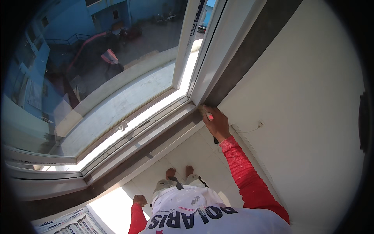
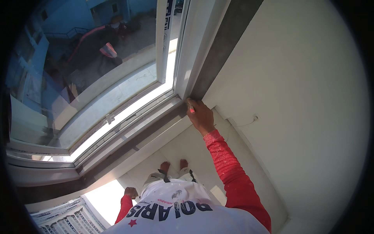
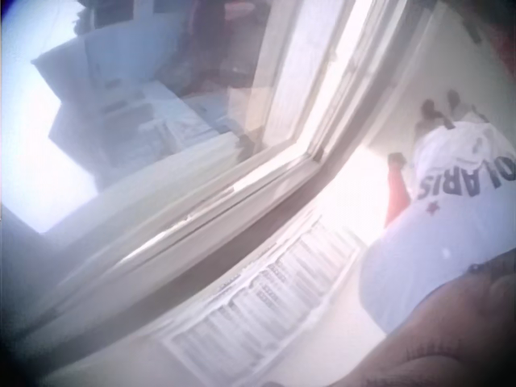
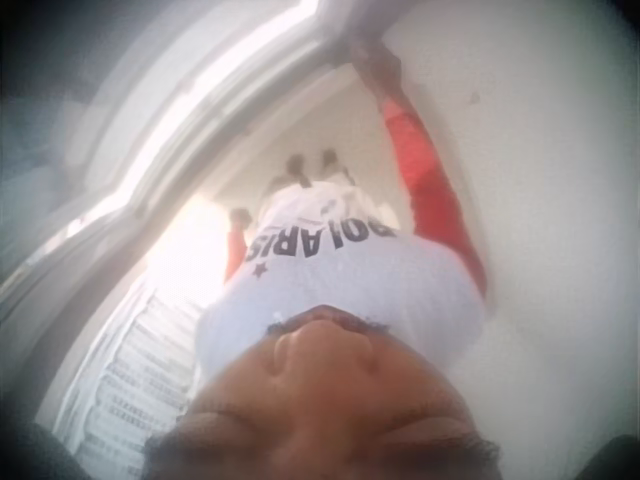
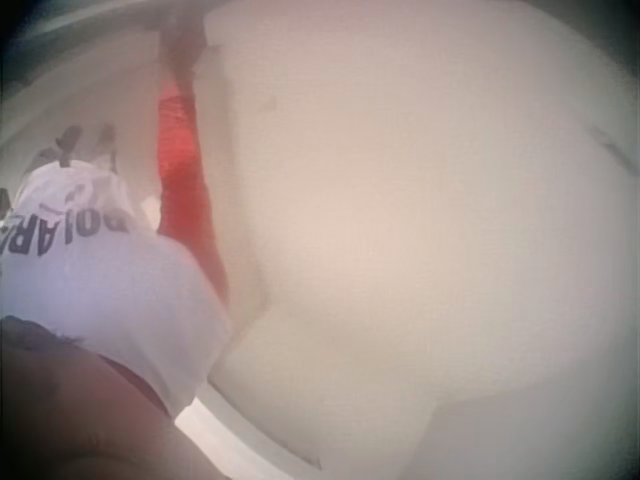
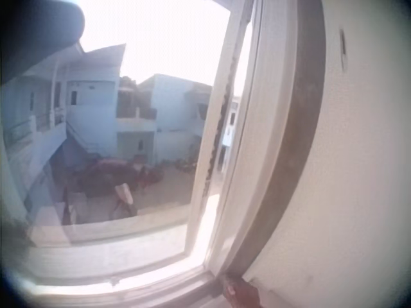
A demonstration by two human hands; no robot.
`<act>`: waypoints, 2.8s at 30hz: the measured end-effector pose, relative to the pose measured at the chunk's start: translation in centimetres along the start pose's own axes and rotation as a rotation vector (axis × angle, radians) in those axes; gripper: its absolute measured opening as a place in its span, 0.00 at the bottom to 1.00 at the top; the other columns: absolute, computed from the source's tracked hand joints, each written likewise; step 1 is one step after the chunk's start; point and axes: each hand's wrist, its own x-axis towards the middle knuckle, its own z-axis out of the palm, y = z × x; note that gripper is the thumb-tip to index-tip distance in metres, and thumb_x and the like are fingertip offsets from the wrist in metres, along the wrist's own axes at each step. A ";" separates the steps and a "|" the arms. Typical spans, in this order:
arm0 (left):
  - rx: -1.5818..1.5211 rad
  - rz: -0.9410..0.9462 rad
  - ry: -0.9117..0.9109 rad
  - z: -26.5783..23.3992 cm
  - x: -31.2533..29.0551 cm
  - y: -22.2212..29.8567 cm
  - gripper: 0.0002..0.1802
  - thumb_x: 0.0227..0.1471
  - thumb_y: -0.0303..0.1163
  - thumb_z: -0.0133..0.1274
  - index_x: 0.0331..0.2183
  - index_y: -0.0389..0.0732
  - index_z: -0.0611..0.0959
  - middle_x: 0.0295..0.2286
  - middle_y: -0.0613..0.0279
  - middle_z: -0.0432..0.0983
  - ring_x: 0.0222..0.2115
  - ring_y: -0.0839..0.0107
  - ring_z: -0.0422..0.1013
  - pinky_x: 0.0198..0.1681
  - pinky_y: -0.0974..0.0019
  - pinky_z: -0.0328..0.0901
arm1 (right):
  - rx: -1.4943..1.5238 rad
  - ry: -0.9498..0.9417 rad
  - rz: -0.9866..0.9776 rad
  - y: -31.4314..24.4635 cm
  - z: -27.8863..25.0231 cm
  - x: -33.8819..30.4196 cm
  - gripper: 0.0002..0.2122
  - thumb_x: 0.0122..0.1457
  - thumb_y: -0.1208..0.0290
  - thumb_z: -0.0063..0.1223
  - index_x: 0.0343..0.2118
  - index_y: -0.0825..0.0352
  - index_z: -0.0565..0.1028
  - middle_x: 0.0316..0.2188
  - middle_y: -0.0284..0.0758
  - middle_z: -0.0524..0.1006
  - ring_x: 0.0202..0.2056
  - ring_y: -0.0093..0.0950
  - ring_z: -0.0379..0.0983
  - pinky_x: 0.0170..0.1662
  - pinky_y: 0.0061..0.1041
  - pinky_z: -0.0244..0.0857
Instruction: The person paints the white window frame on a balcony using a paintbrush. They apply paint to the top and side edges of the frame, working methodically along the perimeter.
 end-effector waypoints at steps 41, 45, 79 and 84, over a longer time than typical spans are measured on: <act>-0.326 0.026 0.216 1.8 -1.9 3.0 0.25 0.56 0.45 0.55 0.48 0.35 0.76 0.41 0.46 0.79 0.39 0.52 0.79 0.35 0.52 0.77 | 0.848 -0.469 -0.184 -9.7 -1.2 -7.2 0.20 0.53 0.71 0.61 0.51 0.60 0.80 0.39 0.37 0.82 0.40 0.36 0.79 0.41 0.31 0.75; -0.831 -0.252 0.277 0.4 -3.5 5.7 0.23 0.55 0.39 0.57 0.49 0.37 0.75 0.41 0.47 0.79 0.35 0.51 0.80 0.26 0.53 0.79 | 0.472 -0.111 0.051 -5.0 -5.5 -4.1 0.15 0.57 0.75 0.57 0.49 0.64 0.80 0.38 0.41 0.83 0.39 0.36 0.81 0.39 0.32 0.74; -0.344 0.098 0.245 4.0 -3.1 -1.2 0.32 0.43 0.41 0.67 0.48 0.38 0.78 0.41 0.45 0.78 0.42 0.53 0.78 0.43 0.53 0.76 | 0.702 -0.131 -0.030 -9.4 -4.0 -0.6 0.14 0.58 0.74 0.59 0.48 0.69 0.80 0.38 0.41 0.84 0.39 0.29 0.83 0.43 0.27 0.75; -0.980 -0.421 0.238 1.8 -4.5 2.6 0.33 0.43 0.42 0.69 0.49 0.38 0.77 0.43 0.45 0.78 0.40 0.51 0.78 0.46 0.55 0.75 | 0.177 0.142 -0.119 -7.1 -1.2 0.6 0.16 0.58 0.75 0.60 0.50 0.62 0.79 0.32 0.39 0.81 0.32 0.35 0.81 0.34 0.31 0.75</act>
